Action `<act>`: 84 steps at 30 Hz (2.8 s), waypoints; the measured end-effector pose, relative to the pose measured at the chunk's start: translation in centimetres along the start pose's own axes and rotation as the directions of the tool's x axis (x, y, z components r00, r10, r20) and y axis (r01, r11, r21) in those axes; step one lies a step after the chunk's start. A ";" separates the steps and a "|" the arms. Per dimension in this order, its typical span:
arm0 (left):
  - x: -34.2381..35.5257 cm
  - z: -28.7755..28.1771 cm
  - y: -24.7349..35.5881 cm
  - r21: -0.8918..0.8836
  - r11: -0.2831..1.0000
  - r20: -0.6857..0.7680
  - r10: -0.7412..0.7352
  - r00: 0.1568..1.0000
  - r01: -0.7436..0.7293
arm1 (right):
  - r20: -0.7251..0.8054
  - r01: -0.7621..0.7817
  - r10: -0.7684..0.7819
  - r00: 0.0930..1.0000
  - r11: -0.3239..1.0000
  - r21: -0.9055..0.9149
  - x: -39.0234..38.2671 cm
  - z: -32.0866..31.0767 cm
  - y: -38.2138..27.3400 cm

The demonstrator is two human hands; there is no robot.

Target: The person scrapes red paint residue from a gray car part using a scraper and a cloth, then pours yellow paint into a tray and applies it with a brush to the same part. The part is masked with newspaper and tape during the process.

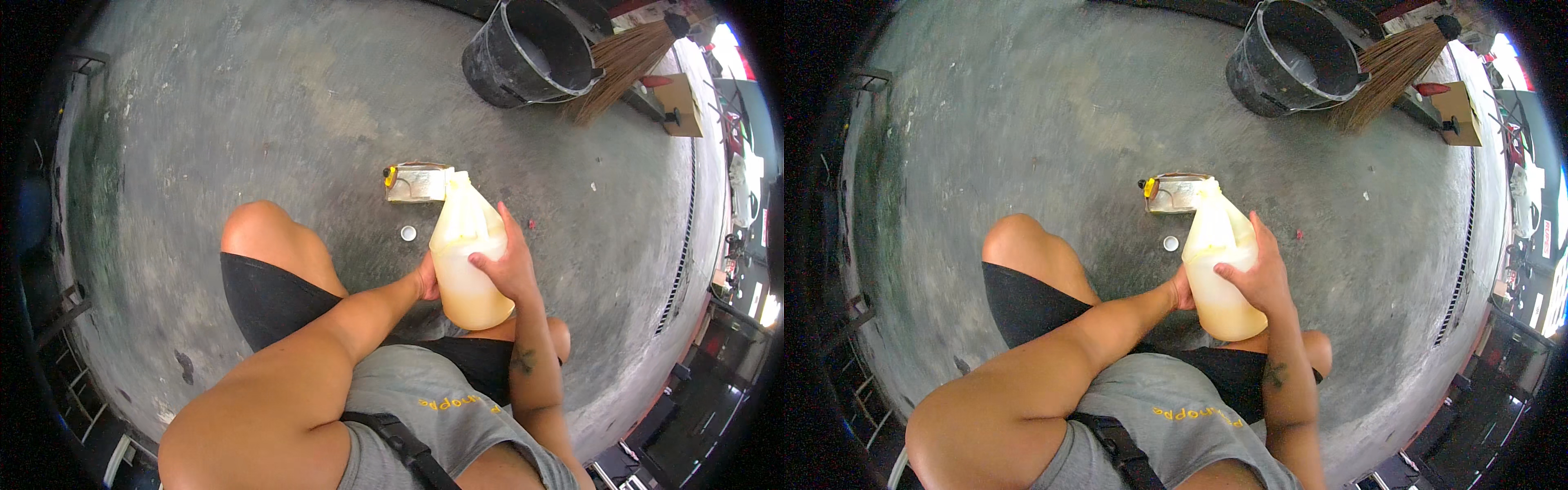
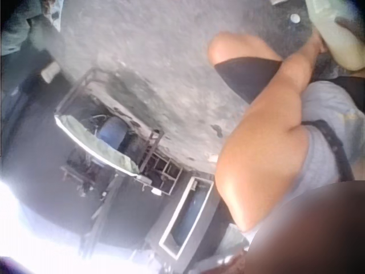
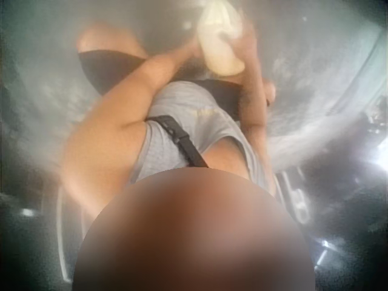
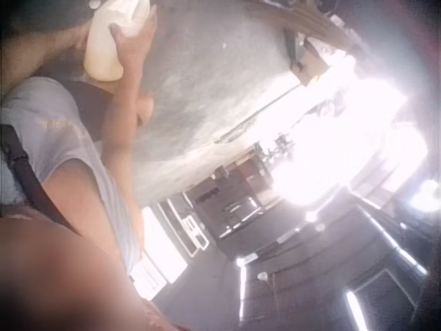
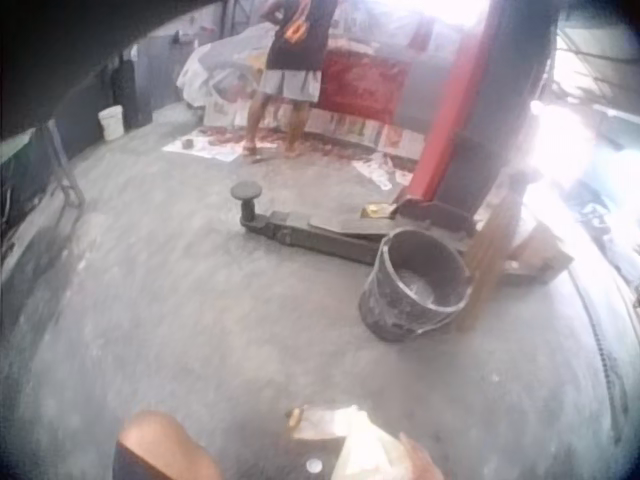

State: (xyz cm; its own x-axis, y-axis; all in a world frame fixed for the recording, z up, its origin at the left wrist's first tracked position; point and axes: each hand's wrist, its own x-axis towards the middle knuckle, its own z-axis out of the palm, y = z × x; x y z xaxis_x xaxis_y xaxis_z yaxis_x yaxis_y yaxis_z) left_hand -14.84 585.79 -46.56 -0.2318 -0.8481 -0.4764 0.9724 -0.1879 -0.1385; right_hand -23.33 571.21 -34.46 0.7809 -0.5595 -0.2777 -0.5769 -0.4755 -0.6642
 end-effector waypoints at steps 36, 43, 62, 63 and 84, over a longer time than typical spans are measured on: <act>1.4 -5.4 -1.4 -0.040 0.999 -0.291 -0.013 0.957 0.001 | 0.428 -0.416 0.283 0.858 0.872 0.258 6.4 3.9 2.3; 2.4 -7.0 -2.0 0.007 0.999 -0.302 -0.032 0.953 0.036 | 0.426 -0.415 0.287 0.858 0.876 0.246 6.0 3.9 1.8; 0.8 -4.1 -1.5 -0.113 0.986 -0.306 0.084 0.948 -0.123 | 0.335 -0.337 0.272 0.902 0.929 0.152 5.5 4.5 2.8; 0.8 -4.0 -1.4 -0.126 0.984 -0.286 0.088 0.954 -0.129 | 0.328 -0.328 0.272 0.905 0.936 0.129 5.5 4.5 2.8; 2.8 -5.2 -2.6 -0.137 0.981 -0.301 0.094 0.949 -0.140 | 0.322 -0.329 0.269 0.908 0.933 0.148 5.1 3.8 2.7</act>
State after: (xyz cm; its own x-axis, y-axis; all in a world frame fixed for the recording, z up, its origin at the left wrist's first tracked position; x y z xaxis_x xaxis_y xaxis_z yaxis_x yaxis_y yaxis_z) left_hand -18.16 586.44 -52.02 -0.1373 -0.6735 -0.7263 0.9821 0.0027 -0.1882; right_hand -20.00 569.68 -40.31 0.6309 -0.4171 -0.6542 -0.7594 -0.1589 -0.6309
